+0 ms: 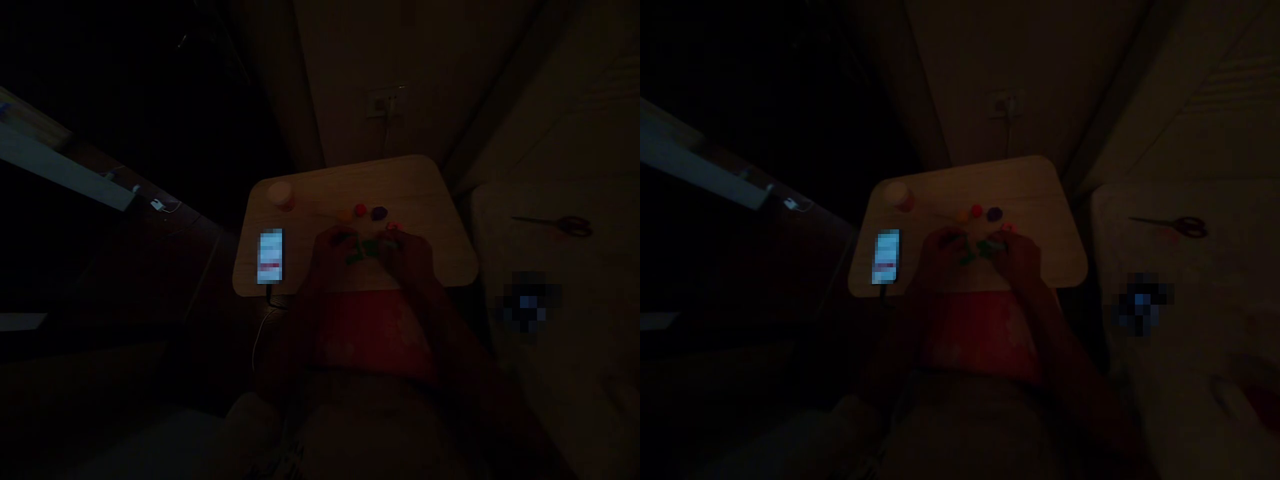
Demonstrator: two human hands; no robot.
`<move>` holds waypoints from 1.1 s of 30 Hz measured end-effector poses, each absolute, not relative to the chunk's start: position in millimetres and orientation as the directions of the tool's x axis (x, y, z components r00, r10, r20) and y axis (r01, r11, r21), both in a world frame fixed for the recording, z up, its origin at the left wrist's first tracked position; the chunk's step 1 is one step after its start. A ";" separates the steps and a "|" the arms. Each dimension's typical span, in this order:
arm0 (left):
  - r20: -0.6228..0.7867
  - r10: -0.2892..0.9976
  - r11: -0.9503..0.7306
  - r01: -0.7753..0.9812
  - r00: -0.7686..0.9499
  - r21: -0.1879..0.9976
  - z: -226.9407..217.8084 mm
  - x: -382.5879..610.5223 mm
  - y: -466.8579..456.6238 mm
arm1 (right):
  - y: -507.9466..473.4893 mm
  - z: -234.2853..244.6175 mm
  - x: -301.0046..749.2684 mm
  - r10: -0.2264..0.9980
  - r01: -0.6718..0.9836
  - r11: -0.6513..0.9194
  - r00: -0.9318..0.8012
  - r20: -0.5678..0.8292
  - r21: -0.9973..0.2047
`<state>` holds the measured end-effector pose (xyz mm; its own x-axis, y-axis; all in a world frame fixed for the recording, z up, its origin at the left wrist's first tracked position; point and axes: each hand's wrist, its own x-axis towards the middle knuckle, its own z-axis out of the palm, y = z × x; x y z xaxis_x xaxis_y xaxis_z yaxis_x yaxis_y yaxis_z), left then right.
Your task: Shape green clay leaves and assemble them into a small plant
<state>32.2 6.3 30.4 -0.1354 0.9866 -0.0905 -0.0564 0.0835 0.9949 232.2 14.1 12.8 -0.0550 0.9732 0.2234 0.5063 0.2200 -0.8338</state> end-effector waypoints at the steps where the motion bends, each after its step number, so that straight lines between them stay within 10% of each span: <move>1: -0.090 0.987 0.083 -0.058 -0.136 0.995 29.8 31.4 7.2 | 17.4 13.3 233.1 0.962 0.560 0.268 -0.119 0.244 -0.784; 10: -0.106 0.984 0.094 -0.087 -0.144 0.992 22.2 31.2 10.8 | 30.7 -1.9 229.9 0.913 0.635 0.408 -0.269 0.307 -0.657; 20: -0.128 0.977 0.104 -0.146 -0.169 0.984 21.2 38.2 8.1 | 25.4 11.2 229.6 0.968 0.267 0.241 -0.138 0.211 -0.933; 33: -0.090 0.981 0.065 -0.147 -0.169 0.987 24.7 45.6 5.3 | 25.1 24.3 225.0 0.977 0.103 0.116 -0.189 0.095 -0.988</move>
<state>45.6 5.3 24.7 -0.1691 0.9815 -0.0902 -0.1475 0.0653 0.9869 225.0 25.1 24.3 -0.1886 0.9775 0.0947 0.1033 0.1156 -0.9879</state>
